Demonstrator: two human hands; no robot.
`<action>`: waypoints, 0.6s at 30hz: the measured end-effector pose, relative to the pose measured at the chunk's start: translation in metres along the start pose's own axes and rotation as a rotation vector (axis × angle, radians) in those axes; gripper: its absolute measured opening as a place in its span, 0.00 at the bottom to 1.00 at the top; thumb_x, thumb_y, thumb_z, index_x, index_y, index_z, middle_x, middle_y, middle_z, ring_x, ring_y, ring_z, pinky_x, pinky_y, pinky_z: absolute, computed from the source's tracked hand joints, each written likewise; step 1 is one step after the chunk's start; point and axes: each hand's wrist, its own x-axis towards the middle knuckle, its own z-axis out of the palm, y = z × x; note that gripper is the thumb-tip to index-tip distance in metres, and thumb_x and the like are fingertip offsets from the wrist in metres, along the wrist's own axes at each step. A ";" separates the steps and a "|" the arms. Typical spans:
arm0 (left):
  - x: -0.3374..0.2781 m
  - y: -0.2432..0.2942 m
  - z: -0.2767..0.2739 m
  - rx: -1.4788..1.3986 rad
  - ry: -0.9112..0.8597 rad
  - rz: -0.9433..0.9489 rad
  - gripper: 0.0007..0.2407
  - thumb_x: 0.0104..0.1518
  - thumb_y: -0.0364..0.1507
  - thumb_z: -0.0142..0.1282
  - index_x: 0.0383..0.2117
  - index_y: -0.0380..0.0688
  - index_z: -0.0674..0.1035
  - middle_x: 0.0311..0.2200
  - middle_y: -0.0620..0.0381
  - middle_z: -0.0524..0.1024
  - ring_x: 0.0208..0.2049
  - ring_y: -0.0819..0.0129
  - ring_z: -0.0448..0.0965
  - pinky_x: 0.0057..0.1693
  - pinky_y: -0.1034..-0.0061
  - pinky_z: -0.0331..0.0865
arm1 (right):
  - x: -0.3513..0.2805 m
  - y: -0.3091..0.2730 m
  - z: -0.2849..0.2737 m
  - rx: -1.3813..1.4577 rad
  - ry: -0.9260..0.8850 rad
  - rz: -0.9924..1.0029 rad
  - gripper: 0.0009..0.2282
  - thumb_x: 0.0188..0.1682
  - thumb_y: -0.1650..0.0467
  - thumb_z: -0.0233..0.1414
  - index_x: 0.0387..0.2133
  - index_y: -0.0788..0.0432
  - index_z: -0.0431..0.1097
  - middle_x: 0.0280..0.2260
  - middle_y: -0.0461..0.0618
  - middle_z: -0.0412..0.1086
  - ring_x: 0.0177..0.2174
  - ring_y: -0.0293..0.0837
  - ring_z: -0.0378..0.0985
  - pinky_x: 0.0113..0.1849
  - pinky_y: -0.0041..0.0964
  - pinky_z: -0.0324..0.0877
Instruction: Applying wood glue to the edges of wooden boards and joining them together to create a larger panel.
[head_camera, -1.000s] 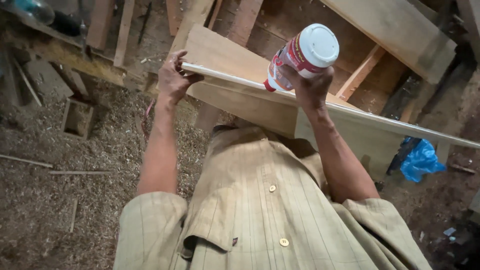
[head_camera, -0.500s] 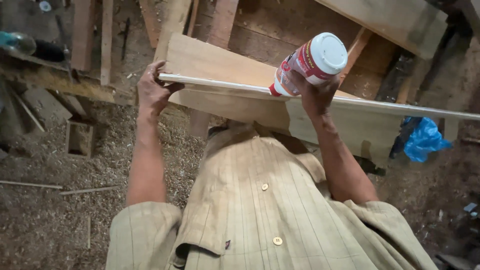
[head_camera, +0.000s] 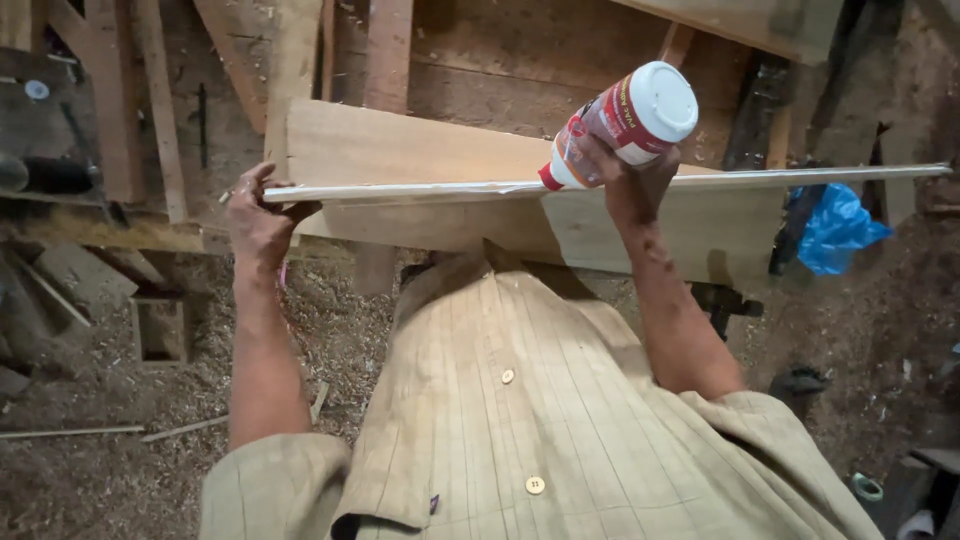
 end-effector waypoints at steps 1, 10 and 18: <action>-0.002 0.001 0.000 -0.026 0.005 -0.008 0.37 0.37 0.25 0.83 0.57 0.35 0.73 0.37 0.50 0.80 0.38 0.72 0.81 0.50 0.89 0.71 | 0.001 -0.006 -0.004 -0.018 0.008 0.001 0.25 0.35 0.79 0.73 0.47 0.65 0.72 0.43 0.57 0.75 0.46 0.52 0.78 0.54 0.54 0.63; 0.001 -0.005 -0.007 0.006 0.027 -0.028 0.36 0.37 0.23 0.84 0.57 0.36 0.74 0.36 0.49 0.79 0.39 0.69 0.82 0.52 0.84 0.75 | 0.005 0.019 -0.033 -0.025 0.056 -0.131 0.28 0.36 0.80 0.73 0.51 0.61 0.72 0.45 0.58 0.75 0.46 0.56 0.78 0.52 0.59 0.65; 0.000 -0.004 -0.014 0.050 -0.002 -0.030 0.36 0.38 0.24 0.83 0.58 0.37 0.73 0.38 0.50 0.79 0.41 0.69 0.82 0.52 0.86 0.73 | 0.006 0.003 -0.041 -0.037 0.051 -0.119 0.22 0.39 0.81 0.70 0.47 0.64 0.74 0.42 0.58 0.76 0.45 0.56 0.78 0.53 0.58 0.65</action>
